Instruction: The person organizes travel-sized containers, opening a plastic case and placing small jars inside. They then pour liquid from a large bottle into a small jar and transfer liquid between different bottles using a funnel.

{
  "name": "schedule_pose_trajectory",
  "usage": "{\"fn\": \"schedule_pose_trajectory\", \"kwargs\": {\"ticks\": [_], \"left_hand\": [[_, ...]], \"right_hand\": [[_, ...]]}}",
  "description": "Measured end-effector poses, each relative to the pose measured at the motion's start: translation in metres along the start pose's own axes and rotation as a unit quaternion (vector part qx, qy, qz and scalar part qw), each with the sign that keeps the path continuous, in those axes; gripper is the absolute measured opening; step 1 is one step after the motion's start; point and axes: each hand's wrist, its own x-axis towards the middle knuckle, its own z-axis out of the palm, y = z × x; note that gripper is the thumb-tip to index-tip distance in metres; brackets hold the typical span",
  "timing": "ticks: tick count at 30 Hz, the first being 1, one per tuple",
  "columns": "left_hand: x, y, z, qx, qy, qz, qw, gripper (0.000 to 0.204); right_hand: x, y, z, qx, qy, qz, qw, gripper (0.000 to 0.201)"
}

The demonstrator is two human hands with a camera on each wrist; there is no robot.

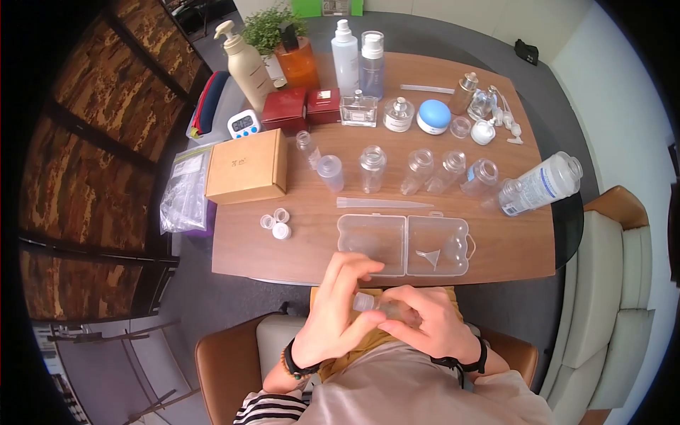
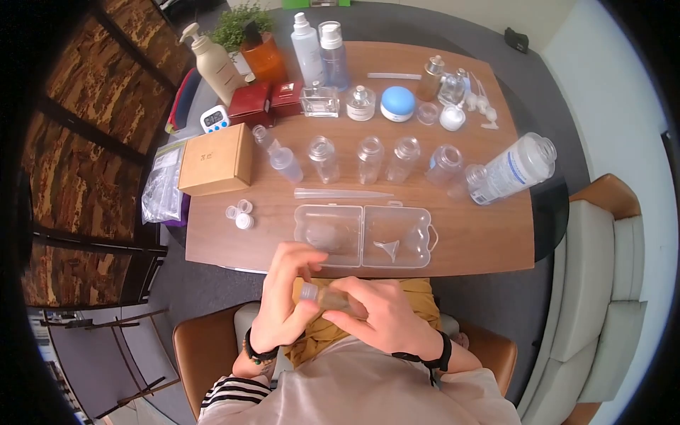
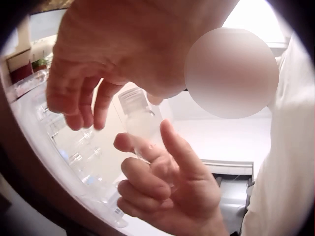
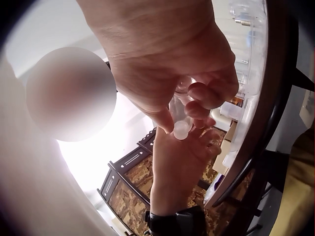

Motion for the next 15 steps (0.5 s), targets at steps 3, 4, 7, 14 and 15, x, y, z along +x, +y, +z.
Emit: {"fn": "schedule_pose_trajectory", "kwargs": {"ticks": [3, 4, 7, 14, 15], "left_hand": [[-0.009, 0.005, -0.001, -0.085, -0.019, 0.020, 0.996, 0.026], [-0.013, 0.004, -0.005, -0.093, -0.059, 0.013, 0.994, 0.022], [-0.012, -0.001, -0.014, -0.072, -0.108, 0.029, 0.991, 0.030], [-0.008, 0.004, -0.019, -0.074, -0.123, -0.026, 0.989, 0.023], [-0.013, 0.005, -0.017, -0.066, -0.106, -0.068, 0.990, 0.021]], "right_hand": [[-0.001, 0.001, -0.005, 0.015, -0.004, 0.028, 0.999, 0.035], [-0.002, 0.000, -0.007, 0.024, -0.006, 0.037, 0.999, 0.034], [-0.003, 0.001, -0.012, 0.025, -0.014, 0.037, 0.999, 0.034], [0.001, -0.005, -0.018, -0.021, -0.029, -0.008, 0.999, 0.037], [0.003, -0.006, -0.016, -0.050, -0.019, -0.035, 0.998, 0.038]]}}
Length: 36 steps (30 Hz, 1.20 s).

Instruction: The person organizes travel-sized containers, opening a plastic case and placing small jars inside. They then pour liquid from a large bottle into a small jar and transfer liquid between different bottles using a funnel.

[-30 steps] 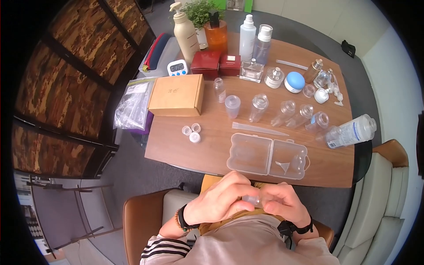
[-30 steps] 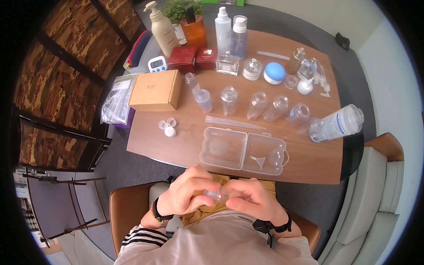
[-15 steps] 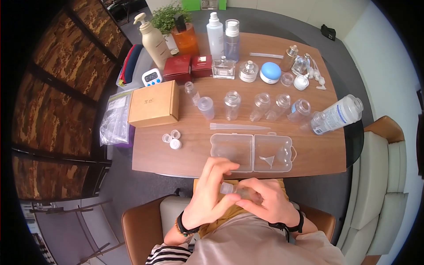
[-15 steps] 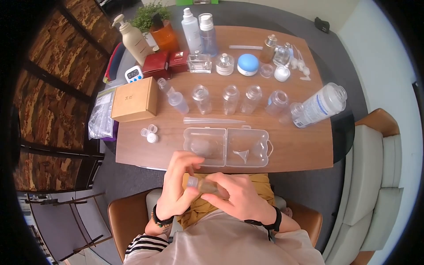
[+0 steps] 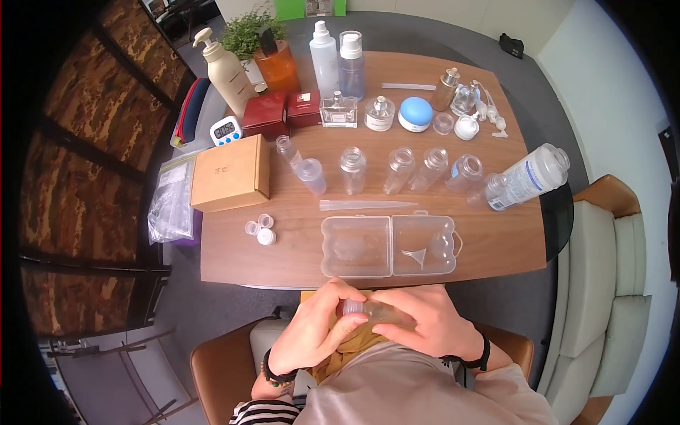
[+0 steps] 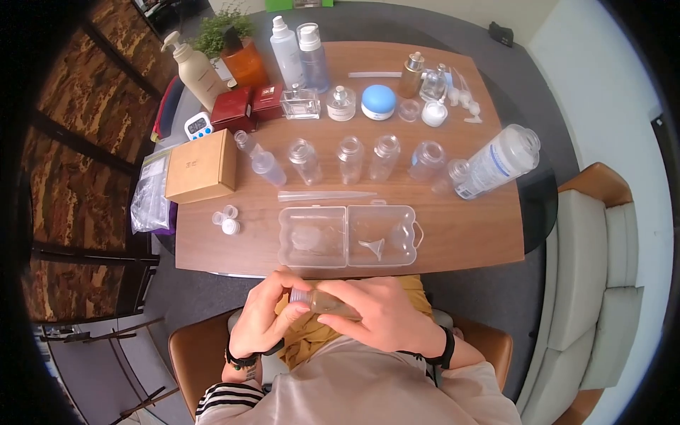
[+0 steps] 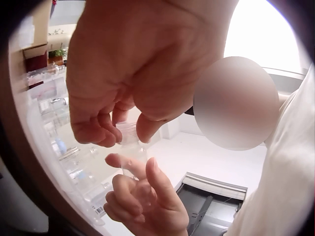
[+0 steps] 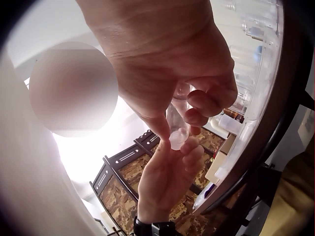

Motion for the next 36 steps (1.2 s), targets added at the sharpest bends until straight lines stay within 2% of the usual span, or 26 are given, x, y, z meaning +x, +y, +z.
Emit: {"fn": "schedule_pose_trajectory", "kwargs": {"ticks": [1, 5, 6, 7, 10, 11, 12, 14, 15, 16, 18, 20, 24, 26, 27, 29, 31, 33, 35, 36], "left_hand": [[-0.003, 0.000, 0.001, 0.003, 0.020, -0.041, 0.999, 0.019], [-0.009, -0.002, 0.002, -0.016, 0.047, -0.052, 0.997, 0.019], [-0.009, 0.000, 0.002, 0.001, 0.060, -0.064, 0.996, 0.018], [-0.010, 0.001, 0.000, 0.022, 0.077, -0.078, 0.994, 0.016], [-0.013, 0.000, -0.009, 0.014, 0.149, -0.117, 0.982, 0.015], [-0.016, -0.008, -0.011, 0.023, 0.168, -0.089, 0.981, 0.016], [-0.016, -0.014, -0.012, 0.027, 0.178, -0.095, 0.979, 0.016], [-0.015, -0.026, -0.013, -0.082, 0.291, -0.011, 0.953, 0.021], [-0.020, -0.034, -0.020, -0.059, 0.291, -0.021, 0.955, 0.028], [-0.017, -0.041, -0.022, -0.090, 0.332, 0.021, 0.939, 0.031], [-0.018, -0.052, -0.033, -0.044, 0.374, 0.032, 0.926, 0.034], [-0.017, -0.062, -0.044, -0.039, 0.407, 0.019, 0.912, 0.034], [-0.019, -0.086, -0.062, 0.036, 0.433, -0.031, 0.900, 0.032], [-0.018, -0.088, -0.068, 0.058, 0.438, -0.056, 0.895, 0.031], [-0.017, -0.088, -0.069, 0.098, 0.436, -0.074, 0.891, 0.030], [-0.016, -0.089, -0.071, 0.136, 0.435, -0.091, 0.886, 0.029], [-0.013, -0.092, -0.073, 0.204, 0.441, -0.040, 0.873, 0.029], [-0.013, -0.092, -0.075, 0.229, 0.435, -0.043, 0.870, 0.029], [-0.013, -0.091, -0.076, 0.254, 0.429, -0.048, 0.865, 0.030], [-0.013, -0.090, -0.077, 0.260, 0.422, -0.045, 0.867, 0.030]], "right_hand": [[0.001, -0.001, 0.001, -0.030, 0.011, -0.026, 0.999, 0.039], [0.004, -0.005, 0.000, -0.075, 0.002, -0.056, 0.996, 0.043], [0.006, -0.011, -0.004, -0.132, -0.015, -0.059, 0.989, 0.042], [0.011, -0.016, -0.007, -0.187, -0.034, -0.067, 0.980, 0.041], [0.020, -0.023, -0.016, -0.228, -0.035, -0.085, 0.969, 0.042], [0.029, -0.027, -0.019, -0.206, -0.020, -0.106, 0.973, 0.045], [0.036, -0.036, -0.023, -0.199, -0.027, -0.113, 0.973, 0.045], [0.048, -0.055, -0.033, -0.196, -0.006, -0.082, 0.977, 0.049], [0.055, -0.055, -0.038, -0.151, 0.000, -0.083, 0.985, 0.050], [0.064, -0.059, -0.040, -0.149, -0.003, -0.085, 0.985, 0.050], [0.085, -0.069, -0.043, -0.078, 0.068, -0.072, 0.992, 0.047], [0.107, -0.080, -0.049, -0.041, 0.085, -0.044, 0.995, 0.047], [0.172, -0.093, -0.052, -0.062, 0.101, -0.024, 0.993, 0.042], [0.203, -0.080, -0.057, -0.189, 0.046, -0.056, 0.979, 0.037], [0.216, -0.072, -0.058, -0.190, 0.045, -0.057, 0.979, 0.037], [0.238, -0.053, -0.057, -0.287, -0.021, -0.057, 0.956, 0.032], [0.251, -0.039, -0.055, -0.316, -0.041, -0.058, 0.946, 0.031], [0.263, -0.025, -0.053, -0.342, -0.063, -0.056, 0.936, 0.030], [0.276, -0.015, -0.051, -0.371, -0.139, -0.021, 0.918, 0.029], [0.281, -0.012, -0.050, -0.370, -0.140, -0.020, 0.918, 0.029]]}}
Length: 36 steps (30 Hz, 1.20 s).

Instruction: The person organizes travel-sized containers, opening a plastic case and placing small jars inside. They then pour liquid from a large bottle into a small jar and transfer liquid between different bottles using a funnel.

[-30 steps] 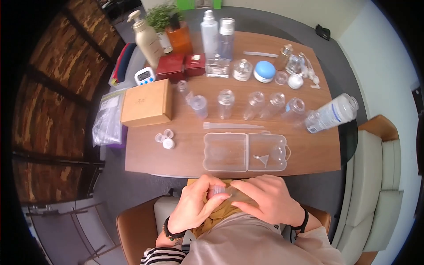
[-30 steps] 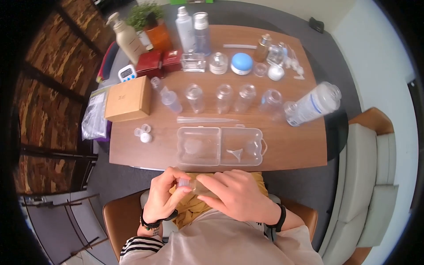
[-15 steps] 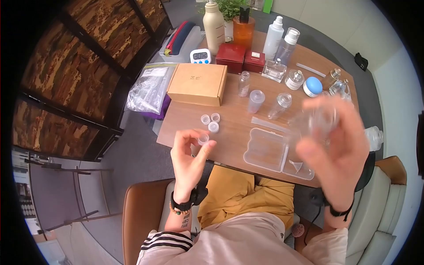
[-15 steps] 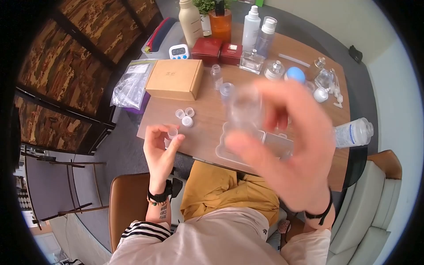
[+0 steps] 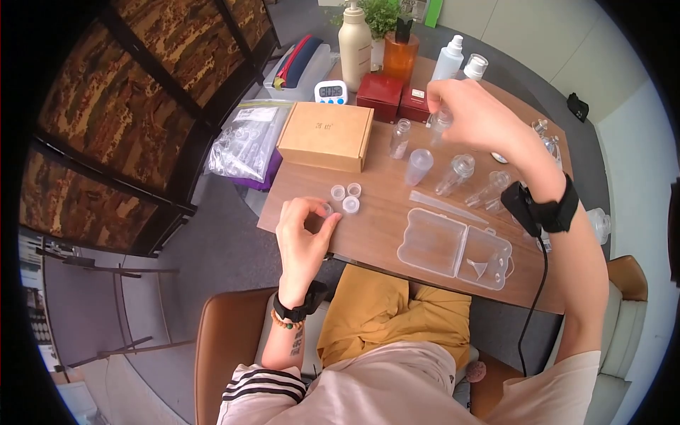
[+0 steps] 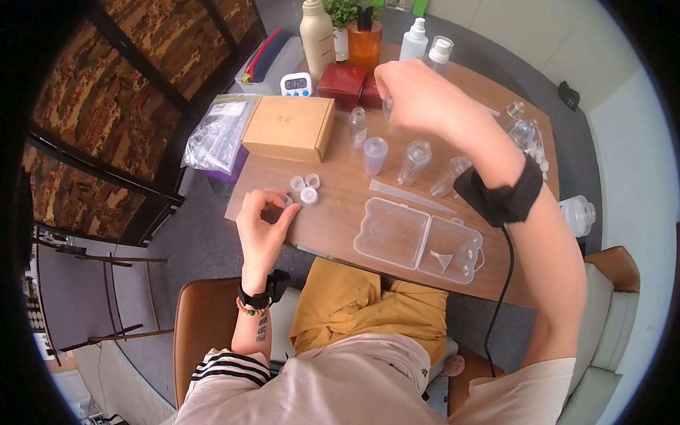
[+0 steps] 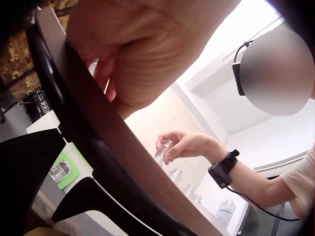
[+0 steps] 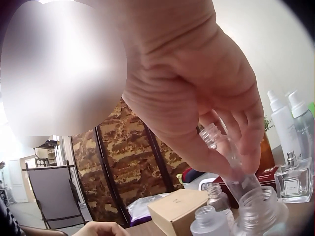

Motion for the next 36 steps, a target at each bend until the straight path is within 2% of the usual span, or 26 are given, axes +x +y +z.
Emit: {"fn": "schedule_pose_trajectory", "kwargs": {"ticks": [2, 5, 7, 8, 10, 12, 14, 15, 17, 18, 20, 21, 23, 27, 30, 32, 36], "left_hand": [[0.001, 0.000, -0.001, 0.004, -0.006, 0.006, 1.000, 0.031], [0.002, 0.000, -0.003, 0.004, -0.023, -0.006, 1.000, 0.041], [0.003, 0.003, -0.002, -0.008, -0.050, -0.004, 0.999, 0.063], [0.005, 0.005, 0.000, -0.007, -0.050, -0.004, 0.999, 0.063], [0.011, 0.011, 0.005, 0.058, -0.067, 0.075, 0.993, 0.086], [0.019, 0.018, 0.007, 0.060, -0.099, 0.053, 0.992, 0.088], [0.024, 0.018, 0.012, 0.114, -0.138, 0.093, 0.980, 0.081], [0.026, 0.018, 0.013, 0.114, -0.139, 0.094, 0.979, 0.081], [0.028, 0.019, 0.017, 0.116, -0.166, 0.089, 0.975, 0.066], [0.029, 0.018, 0.018, 0.116, -0.168, 0.090, 0.975, 0.066], [0.030, 0.014, 0.023, 0.130, -0.168, 0.096, 0.972, 0.050], [0.030, 0.013, 0.024, 0.130, -0.169, 0.098, 0.972, 0.050], [0.031, 0.010, 0.026, 0.122, -0.171, 0.108, 0.972, 0.037], [0.033, 0.009, 0.026, 0.130, -0.169, 0.124, 0.969, 0.032], [0.035, 0.009, 0.022, 0.151, -0.156, 0.165, 0.962, 0.032], [0.038, 0.011, 0.019, 0.184, -0.168, 0.176, 0.952, 0.031], [0.037, 0.012, 0.018, 0.212, -0.175, 0.164, 0.948, 0.026]], "right_hand": [[0.012, 0.001, 0.001, -0.019, -0.061, 0.029, 0.998, 0.029], [0.028, 0.008, 0.012, -0.009, -0.092, 0.032, 0.995, 0.026], [0.035, 0.007, 0.017, -0.008, -0.102, 0.036, 0.994, 0.026], [0.037, 0.005, 0.019, -0.007, -0.113, 0.041, 0.993, 0.026], [0.041, 0.003, 0.026, -0.023, -0.119, 0.038, 0.992, 0.028], [0.045, 0.001, 0.029, -0.041, -0.124, 0.036, 0.991, 0.030], [0.048, -0.003, 0.030, -0.057, -0.162, 0.063, 0.983, 0.035], [0.050, -0.003, 0.030, -0.056, -0.161, 0.064, 0.983, 0.035], [0.051, 0.000, 0.032, -0.064, -0.178, 0.061, 0.980, 0.039], [0.051, 0.000, 0.034, -0.063, -0.178, 0.063, 0.980, 0.039], [0.050, 0.002, 0.038, -0.066, -0.185, 0.067, 0.978, 0.042], [0.052, 0.006, 0.043, -0.065, -0.185, 0.069, 0.978, 0.042], [0.055, 0.012, 0.050, -0.066, -0.190, 0.053, 0.978, 0.044], [0.056, 0.010, 0.050, -0.098, -0.215, 0.058, 0.970, 0.049], [0.051, 0.008, 0.042, -0.083, -0.230, 0.085, 0.966, 0.051], [0.048, 0.008, 0.037, -0.075, -0.192, 0.054, 0.977, 0.047], [0.037, 0.002, 0.009, -0.053, -0.165, 0.061, 0.983, 0.042]]}}
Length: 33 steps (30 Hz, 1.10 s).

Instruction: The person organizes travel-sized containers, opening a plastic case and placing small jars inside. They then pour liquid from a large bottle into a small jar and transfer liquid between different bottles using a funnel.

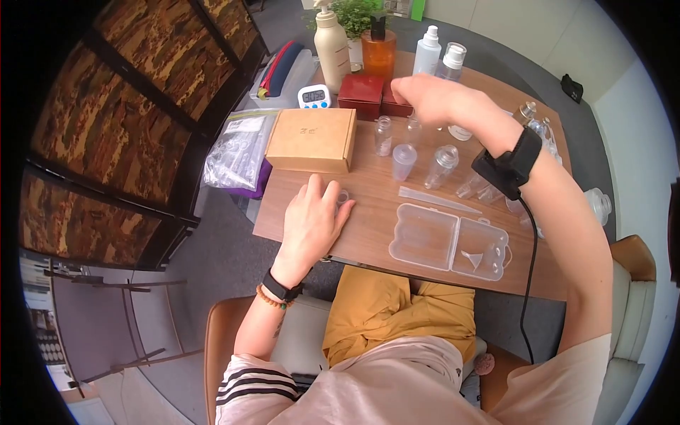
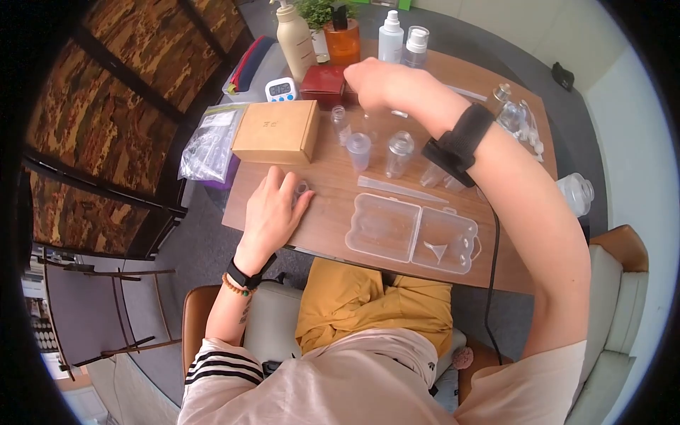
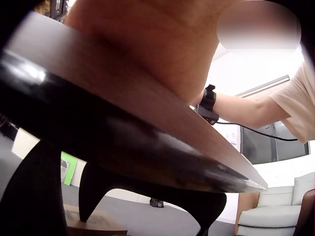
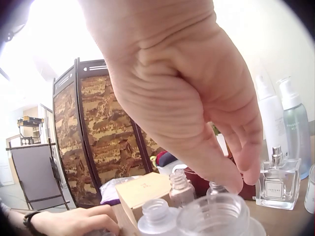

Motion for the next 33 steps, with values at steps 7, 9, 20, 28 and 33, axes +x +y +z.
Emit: {"fn": "schedule_pose_trajectory", "kwargs": {"ticks": [7, 9, 20, 28, 33], "left_hand": [[0.000, -0.002, 0.001, 0.017, -0.011, 0.015, 1.000, 0.028], [0.000, -0.002, 0.005, 0.052, -0.006, 0.012, 0.999, 0.028], [0.002, 0.027, -0.031, 0.019, -0.025, 0.033, 0.999, 0.026], [-0.011, 0.162, -0.056, -0.057, -0.101, 0.289, 0.950, 0.034], [-0.006, 0.212, -0.026, -0.061, -0.135, 0.372, 0.916, 0.037]], "right_hand": [[-0.078, -0.023, -0.012, 0.182, 0.334, -0.143, 0.914, 0.025], [-0.115, -0.040, 0.001, 0.278, 0.329, -0.175, 0.885, 0.018], [-0.207, -0.067, 0.117, 0.636, -0.025, -0.067, 0.768, 0.033], [-0.230, -0.063, 0.214, 0.973, -0.081, 0.019, 0.216, 0.051], [-0.275, -0.044, 0.240, 0.995, -0.010, 0.009, 0.099, 0.032]]}}
